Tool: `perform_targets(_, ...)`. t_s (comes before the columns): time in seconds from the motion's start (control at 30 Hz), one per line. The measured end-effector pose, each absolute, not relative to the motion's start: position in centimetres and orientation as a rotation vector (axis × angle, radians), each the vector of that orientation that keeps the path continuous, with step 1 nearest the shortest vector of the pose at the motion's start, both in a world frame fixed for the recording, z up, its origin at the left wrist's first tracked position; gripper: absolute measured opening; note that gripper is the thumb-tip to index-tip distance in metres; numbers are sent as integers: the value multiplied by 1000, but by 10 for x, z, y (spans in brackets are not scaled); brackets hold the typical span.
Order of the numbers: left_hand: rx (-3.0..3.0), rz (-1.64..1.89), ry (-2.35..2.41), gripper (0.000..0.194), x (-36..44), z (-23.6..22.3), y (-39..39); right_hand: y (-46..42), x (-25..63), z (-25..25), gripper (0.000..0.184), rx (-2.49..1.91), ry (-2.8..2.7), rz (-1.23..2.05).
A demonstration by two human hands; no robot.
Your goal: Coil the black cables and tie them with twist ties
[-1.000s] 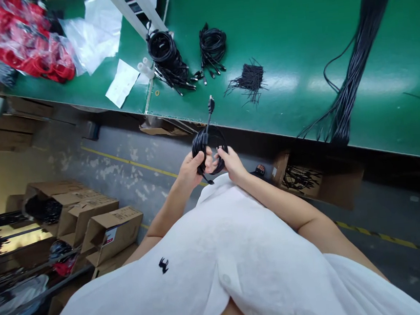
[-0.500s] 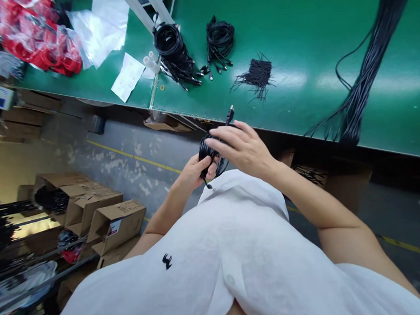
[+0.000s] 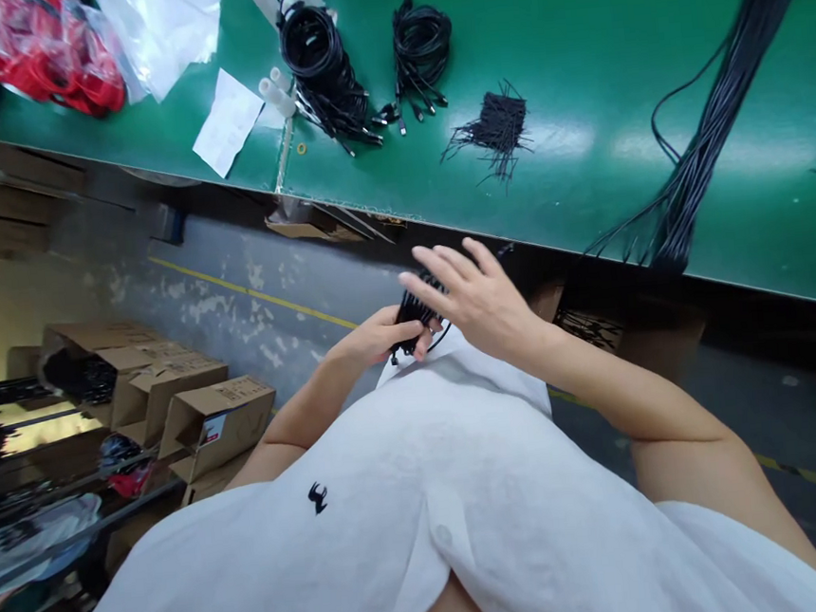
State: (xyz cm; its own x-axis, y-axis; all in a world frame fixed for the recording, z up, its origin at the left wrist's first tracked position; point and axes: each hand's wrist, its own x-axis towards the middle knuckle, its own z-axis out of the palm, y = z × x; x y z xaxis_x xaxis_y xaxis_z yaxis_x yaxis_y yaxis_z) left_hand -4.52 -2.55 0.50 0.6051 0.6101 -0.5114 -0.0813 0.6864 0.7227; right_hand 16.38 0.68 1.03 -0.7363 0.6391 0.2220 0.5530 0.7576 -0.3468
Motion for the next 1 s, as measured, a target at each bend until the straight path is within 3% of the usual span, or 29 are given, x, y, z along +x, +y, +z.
perform_targets(0.13, 831, 366, 736, 44, -42, 6, -27, 18, 148, 5, 31, -643, -2811, 527)
perform_targets(0.23, 910, 375, 692, 46, -44, 5, -32, 19, 149, -2, 21, -677, -2871, 618)
perform_targets(0.43, 1039, 331, 713, 46, -52, 2, -30, 9, 152, -1, 25, -926, -2779, 850)
perform_targets(0.63, 741, 249, 636, 60, -50, 9, -8, 26, 145, 23, 19, -915, -2866, 694)
perform_targets(0.83, 463, 512, 667, 47, -33, 19, -23, 32, 152, 13, 30, -920, -2437, 1170)
perform_targets(1.0, 362, 495, 722, 33, -33, 24, -29, 32, 159, 5, 28, -894, -2237, 1202)
